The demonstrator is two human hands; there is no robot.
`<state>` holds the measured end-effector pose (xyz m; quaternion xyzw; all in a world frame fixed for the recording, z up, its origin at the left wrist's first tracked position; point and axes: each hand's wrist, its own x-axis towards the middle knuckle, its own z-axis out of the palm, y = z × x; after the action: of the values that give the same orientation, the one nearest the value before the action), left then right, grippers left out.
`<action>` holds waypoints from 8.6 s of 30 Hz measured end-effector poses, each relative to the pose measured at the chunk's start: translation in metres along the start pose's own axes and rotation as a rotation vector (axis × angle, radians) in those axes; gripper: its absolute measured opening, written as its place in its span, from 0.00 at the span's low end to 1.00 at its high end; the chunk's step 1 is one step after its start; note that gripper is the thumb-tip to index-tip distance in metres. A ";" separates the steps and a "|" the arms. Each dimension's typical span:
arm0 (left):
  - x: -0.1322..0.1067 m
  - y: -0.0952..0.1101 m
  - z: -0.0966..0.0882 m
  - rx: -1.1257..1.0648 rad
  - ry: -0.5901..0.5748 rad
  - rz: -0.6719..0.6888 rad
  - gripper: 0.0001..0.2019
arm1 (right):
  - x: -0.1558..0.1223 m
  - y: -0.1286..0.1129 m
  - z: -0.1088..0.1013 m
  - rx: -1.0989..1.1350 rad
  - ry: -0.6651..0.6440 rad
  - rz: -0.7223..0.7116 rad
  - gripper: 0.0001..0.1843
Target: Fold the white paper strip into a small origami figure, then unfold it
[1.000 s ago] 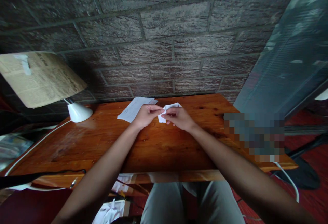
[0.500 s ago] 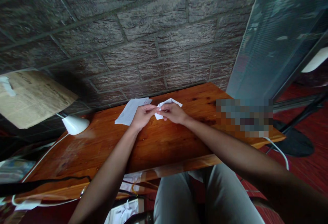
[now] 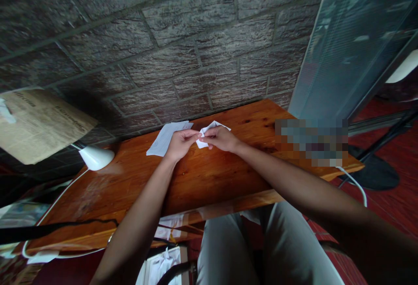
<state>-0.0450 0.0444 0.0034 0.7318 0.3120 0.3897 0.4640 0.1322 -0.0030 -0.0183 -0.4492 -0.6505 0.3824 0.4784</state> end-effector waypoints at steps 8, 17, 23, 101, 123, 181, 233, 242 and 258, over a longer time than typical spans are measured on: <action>0.001 -0.002 -0.001 -0.033 0.034 0.014 0.18 | 0.001 -0.003 0.001 0.077 0.079 0.027 0.12; 0.001 -0.004 0.001 -0.063 0.036 -0.001 0.19 | 0.001 -0.003 0.001 0.096 0.094 0.042 0.12; 0.002 -0.005 0.000 -0.082 0.059 -0.002 0.19 | 0.001 -0.002 0.001 0.095 0.098 0.041 0.13; -0.003 0.012 0.002 -0.160 0.225 0.040 0.15 | -0.004 -0.028 0.002 0.436 0.160 0.062 0.18; -0.003 0.013 0.003 -0.316 0.142 -0.044 0.16 | -0.002 -0.021 0.005 0.294 0.072 -0.046 0.19; -0.006 0.016 0.005 -0.258 0.028 0.031 0.16 | -0.003 -0.026 -0.005 0.021 0.263 -0.174 0.14; -0.008 0.016 0.013 -0.305 0.006 -0.044 0.20 | -0.005 -0.031 -0.010 -0.265 0.303 -0.435 0.09; -0.009 0.019 0.013 -0.325 0.005 -0.031 0.20 | -0.007 -0.034 -0.011 -0.275 0.308 -0.465 0.09; -0.009 0.015 0.010 -0.126 -0.116 0.109 0.18 | -0.008 -0.034 -0.005 -0.284 0.362 -0.375 0.10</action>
<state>-0.0391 0.0270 0.0116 0.7382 0.2192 0.3904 0.5046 0.1309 -0.0205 0.0128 -0.4445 -0.6732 0.1063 0.5813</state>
